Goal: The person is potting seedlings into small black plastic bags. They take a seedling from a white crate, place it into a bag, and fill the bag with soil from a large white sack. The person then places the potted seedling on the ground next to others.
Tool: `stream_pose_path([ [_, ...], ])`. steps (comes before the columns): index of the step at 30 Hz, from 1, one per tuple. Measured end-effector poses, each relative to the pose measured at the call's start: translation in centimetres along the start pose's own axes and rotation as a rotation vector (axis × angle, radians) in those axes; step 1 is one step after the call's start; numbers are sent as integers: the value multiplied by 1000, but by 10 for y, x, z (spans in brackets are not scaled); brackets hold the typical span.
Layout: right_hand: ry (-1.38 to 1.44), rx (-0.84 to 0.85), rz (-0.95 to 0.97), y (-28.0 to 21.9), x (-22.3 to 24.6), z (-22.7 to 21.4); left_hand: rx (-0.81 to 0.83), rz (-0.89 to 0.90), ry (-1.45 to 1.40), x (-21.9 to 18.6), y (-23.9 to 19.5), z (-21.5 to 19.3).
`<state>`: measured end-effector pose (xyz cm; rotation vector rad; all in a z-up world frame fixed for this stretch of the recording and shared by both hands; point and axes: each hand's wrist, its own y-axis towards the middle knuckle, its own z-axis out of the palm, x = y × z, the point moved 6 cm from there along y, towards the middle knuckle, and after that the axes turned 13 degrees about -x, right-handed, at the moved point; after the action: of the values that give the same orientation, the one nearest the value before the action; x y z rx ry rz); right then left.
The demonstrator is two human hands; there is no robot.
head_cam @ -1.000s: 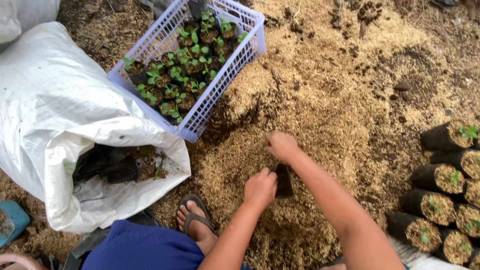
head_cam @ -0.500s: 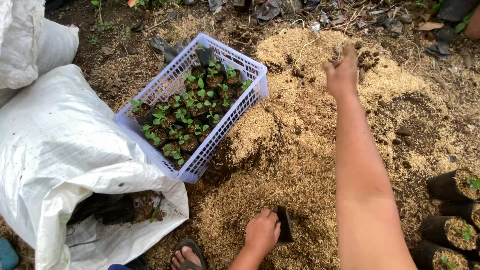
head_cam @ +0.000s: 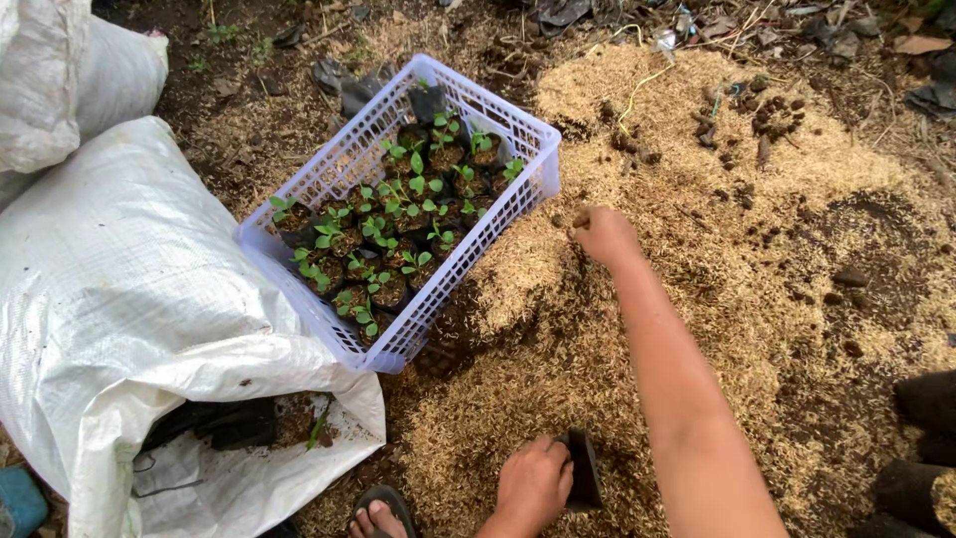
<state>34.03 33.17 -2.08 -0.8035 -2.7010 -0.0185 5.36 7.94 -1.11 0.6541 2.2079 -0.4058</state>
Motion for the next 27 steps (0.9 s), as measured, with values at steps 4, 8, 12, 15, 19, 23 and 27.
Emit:
stream_pose_path([
  [4,-89,110,11,-5,-11,5,-19,-6,7,3,-1,2],
  [8,-171,89,-70,-16,16,19,68,-34,34,5,0,14],
  [12,147,96,129,-16,5,-2,119,-78,53,8,0,20],
  [15,359,89,156,-16,-18,-39,10,-32,25,5,-1,9],
  [19,103,82,-24,-38,-25,-59,7,-21,34,4,-2,8],
  [23,-240,249,-17,-58,-20,-46,23,-24,61,4,-1,13],
  [27,19,179,-24,-49,-19,-56,23,-9,54,6,-2,12],
])
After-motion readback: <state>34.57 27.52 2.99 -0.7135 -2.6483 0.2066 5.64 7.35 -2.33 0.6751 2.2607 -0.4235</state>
